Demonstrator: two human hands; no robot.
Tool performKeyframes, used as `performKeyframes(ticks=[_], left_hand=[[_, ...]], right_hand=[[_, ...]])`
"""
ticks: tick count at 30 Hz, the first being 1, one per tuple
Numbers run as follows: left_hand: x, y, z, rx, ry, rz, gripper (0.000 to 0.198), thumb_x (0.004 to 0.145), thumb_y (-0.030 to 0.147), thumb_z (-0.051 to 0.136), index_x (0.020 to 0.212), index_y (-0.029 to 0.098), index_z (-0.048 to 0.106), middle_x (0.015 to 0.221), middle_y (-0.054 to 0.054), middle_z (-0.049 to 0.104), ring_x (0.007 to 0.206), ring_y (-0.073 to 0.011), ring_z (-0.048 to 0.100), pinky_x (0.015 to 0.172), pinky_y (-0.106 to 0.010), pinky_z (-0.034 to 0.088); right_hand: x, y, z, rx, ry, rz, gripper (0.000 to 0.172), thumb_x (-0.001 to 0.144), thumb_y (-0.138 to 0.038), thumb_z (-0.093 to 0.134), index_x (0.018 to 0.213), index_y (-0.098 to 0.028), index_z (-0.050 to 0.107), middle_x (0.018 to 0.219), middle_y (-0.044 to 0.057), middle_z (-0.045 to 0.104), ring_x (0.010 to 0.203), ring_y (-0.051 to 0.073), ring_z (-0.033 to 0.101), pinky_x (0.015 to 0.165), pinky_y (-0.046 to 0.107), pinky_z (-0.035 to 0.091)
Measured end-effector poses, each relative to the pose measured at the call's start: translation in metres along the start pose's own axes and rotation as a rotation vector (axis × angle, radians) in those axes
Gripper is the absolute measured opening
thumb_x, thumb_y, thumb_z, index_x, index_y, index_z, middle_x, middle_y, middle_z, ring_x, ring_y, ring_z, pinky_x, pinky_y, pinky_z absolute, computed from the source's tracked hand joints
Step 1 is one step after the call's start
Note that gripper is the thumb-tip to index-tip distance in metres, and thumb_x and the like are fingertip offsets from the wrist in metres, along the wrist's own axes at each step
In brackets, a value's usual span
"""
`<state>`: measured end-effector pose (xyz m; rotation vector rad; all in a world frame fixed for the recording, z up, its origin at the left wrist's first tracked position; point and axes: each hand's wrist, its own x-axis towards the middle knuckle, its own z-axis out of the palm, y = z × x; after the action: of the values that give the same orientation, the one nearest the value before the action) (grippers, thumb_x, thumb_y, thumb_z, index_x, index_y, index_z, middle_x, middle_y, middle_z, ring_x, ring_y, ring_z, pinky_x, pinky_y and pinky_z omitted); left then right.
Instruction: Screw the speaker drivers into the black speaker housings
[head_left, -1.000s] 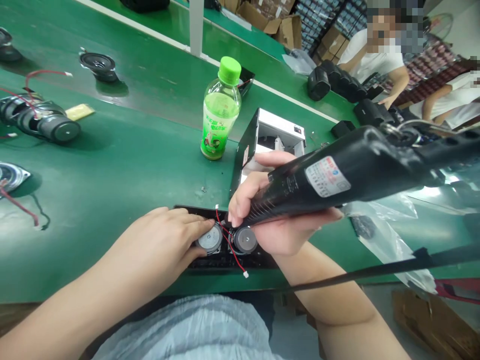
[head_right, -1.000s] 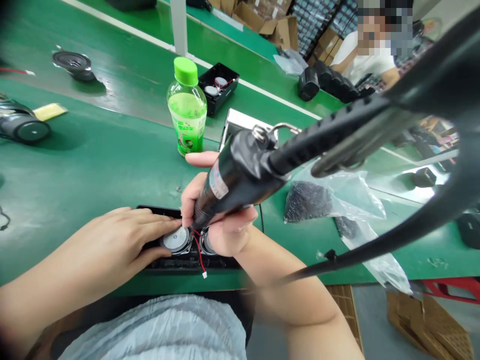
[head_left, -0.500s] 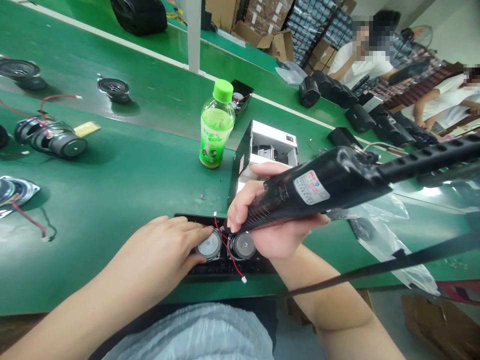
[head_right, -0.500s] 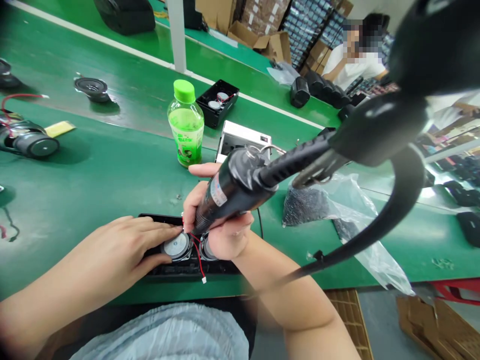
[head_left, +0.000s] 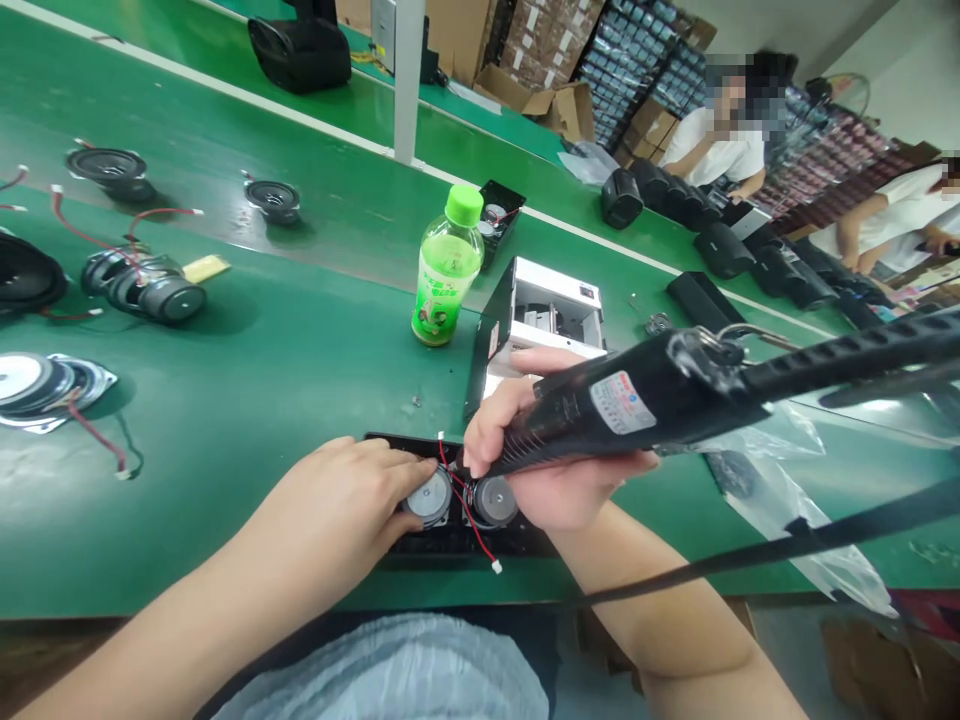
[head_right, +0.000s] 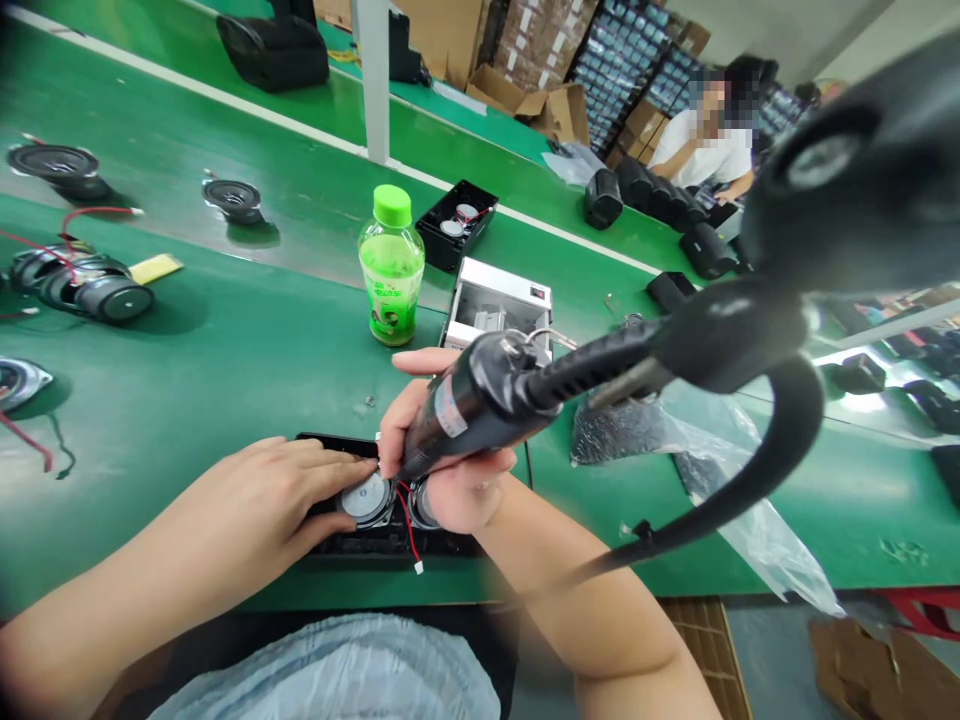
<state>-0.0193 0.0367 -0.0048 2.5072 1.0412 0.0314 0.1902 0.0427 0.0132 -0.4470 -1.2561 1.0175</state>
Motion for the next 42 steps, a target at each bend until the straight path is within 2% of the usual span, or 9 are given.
performKeyframes(ticks=[5, 8, 16, 30, 37, 42], left_hand=[[-0.003, 0.002, -0.001, 0.015, 0.02, 0.009, 0.039, 0.096, 0.025, 0.078, 0.135, 0.028, 0.08, 0.132, -0.005, 0.085, 0.115, -0.0329, 0.08, 0.09, -0.048, 0.059], [-0.004, 0.002, -0.002, 0.0, 0.055, 0.029, 0.041, 0.096, 0.026, 0.08, 0.137, 0.026, 0.079, 0.133, -0.006, 0.084, 0.114, -0.0329, 0.081, 0.091, -0.049, 0.061], [-0.01, -0.002, -0.005, -0.004, 0.269, 0.054, 0.027, 0.103, 0.037, 0.069, 0.124, 0.027, 0.083, 0.121, -0.007, 0.087, 0.1, -0.032, 0.081, 0.086, -0.047, 0.061], [-0.009, -0.006, 0.004, -0.029, 0.239, 0.081, 0.027, 0.105, 0.041, 0.067, 0.123, 0.027, 0.083, 0.12, -0.006, 0.086, 0.104, -0.0312, 0.077, 0.089, -0.046, 0.058], [-0.01, -0.004, 0.006, -0.022, 0.238, 0.075, 0.028, 0.107, 0.041, 0.064, 0.121, 0.026, 0.084, 0.118, -0.007, 0.086, 0.103, -0.0301, 0.077, 0.091, -0.047, 0.059], [-0.01, 0.002, 0.001, -0.031, 0.274, 0.082, 0.025, 0.106, 0.039, 0.067, 0.119, 0.026, 0.084, 0.114, -0.006, 0.086, 0.099, -0.0294, 0.077, 0.085, -0.046, 0.056]], right_hand=[[0.004, -0.008, -0.014, -0.021, -0.084, -0.018, 0.071, 0.1, -0.087, 0.039, 0.138, -0.033, 0.066, 0.072, -0.001, 0.069, 0.047, 0.018, 0.063, 0.044, 0.033, 0.057], [0.006, -0.012, -0.019, -0.036, -0.083, -0.023, 0.073, 0.099, -0.089, 0.04, 0.137, -0.032, 0.067, 0.071, 0.0, 0.069, 0.048, 0.019, 0.065, 0.043, 0.034, 0.059], [0.006, -0.01, -0.018, -0.024, -0.053, -0.024, 0.077, 0.099, -0.09, 0.036, 0.141, -0.034, 0.068, 0.071, -0.002, 0.067, 0.046, 0.017, 0.062, 0.042, 0.033, 0.055], [0.009, -0.001, -0.007, -0.033, 0.081, 0.06, 0.073, 0.097, -0.092, 0.039, 0.127, -0.03, 0.063, 0.061, -0.005, 0.064, 0.038, 0.018, 0.054, 0.037, 0.033, 0.051], [0.007, -0.003, -0.004, -0.014, 0.06, 0.081, 0.072, 0.096, -0.092, 0.042, 0.128, -0.031, 0.062, 0.061, -0.005, 0.063, 0.039, 0.018, 0.055, 0.037, 0.033, 0.05], [0.006, -0.01, -0.005, -0.013, 0.051, 0.095, 0.069, 0.097, -0.09, 0.043, 0.128, -0.032, 0.062, 0.063, -0.004, 0.064, 0.04, 0.019, 0.056, 0.039, 0.035, 0.051]])
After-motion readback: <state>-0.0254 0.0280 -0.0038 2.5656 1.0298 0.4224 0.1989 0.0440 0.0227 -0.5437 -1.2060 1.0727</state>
